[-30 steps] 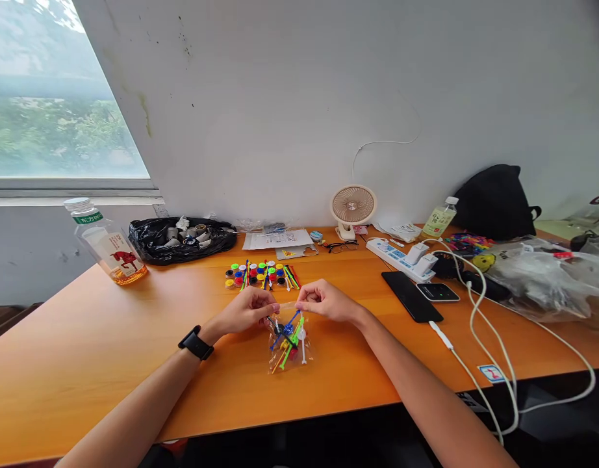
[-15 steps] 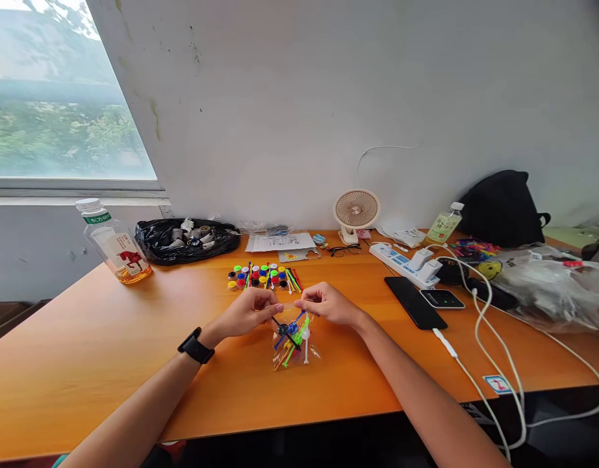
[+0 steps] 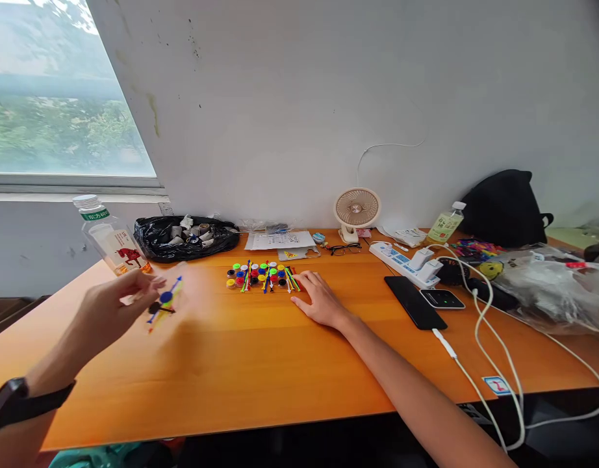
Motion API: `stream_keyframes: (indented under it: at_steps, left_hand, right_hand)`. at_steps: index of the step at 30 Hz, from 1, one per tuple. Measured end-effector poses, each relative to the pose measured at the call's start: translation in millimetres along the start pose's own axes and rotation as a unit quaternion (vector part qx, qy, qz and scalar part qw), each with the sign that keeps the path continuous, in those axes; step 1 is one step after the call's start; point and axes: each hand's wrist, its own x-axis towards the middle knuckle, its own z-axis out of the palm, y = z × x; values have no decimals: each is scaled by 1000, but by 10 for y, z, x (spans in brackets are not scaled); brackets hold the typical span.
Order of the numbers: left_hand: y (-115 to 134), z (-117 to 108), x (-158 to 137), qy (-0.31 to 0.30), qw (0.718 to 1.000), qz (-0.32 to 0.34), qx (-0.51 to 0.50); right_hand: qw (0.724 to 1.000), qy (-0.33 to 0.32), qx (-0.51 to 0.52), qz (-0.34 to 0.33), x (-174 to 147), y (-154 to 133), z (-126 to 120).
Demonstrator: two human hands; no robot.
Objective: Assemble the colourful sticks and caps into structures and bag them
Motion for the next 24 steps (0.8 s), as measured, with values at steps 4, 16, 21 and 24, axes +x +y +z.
stream_keyframes:
  at_steps: [4,16,21,24]
  left_hand:
    - [-434,-107,-167,50,988,33,145]
    - [-222,400,-520,-34,996,83,-21]
    - [1170,880,-981,-151,892,-61,-423]
    - [2132,1152,-1337,-342,606,-119,-709]
  right_hand:
    - [1000,-4,-13,-2,15,-3,72]
    - [998,46,9,41,52,171,218]
    - [993,70,28,87,195,392,280]
    - [985,76,76,135,324,449,274]
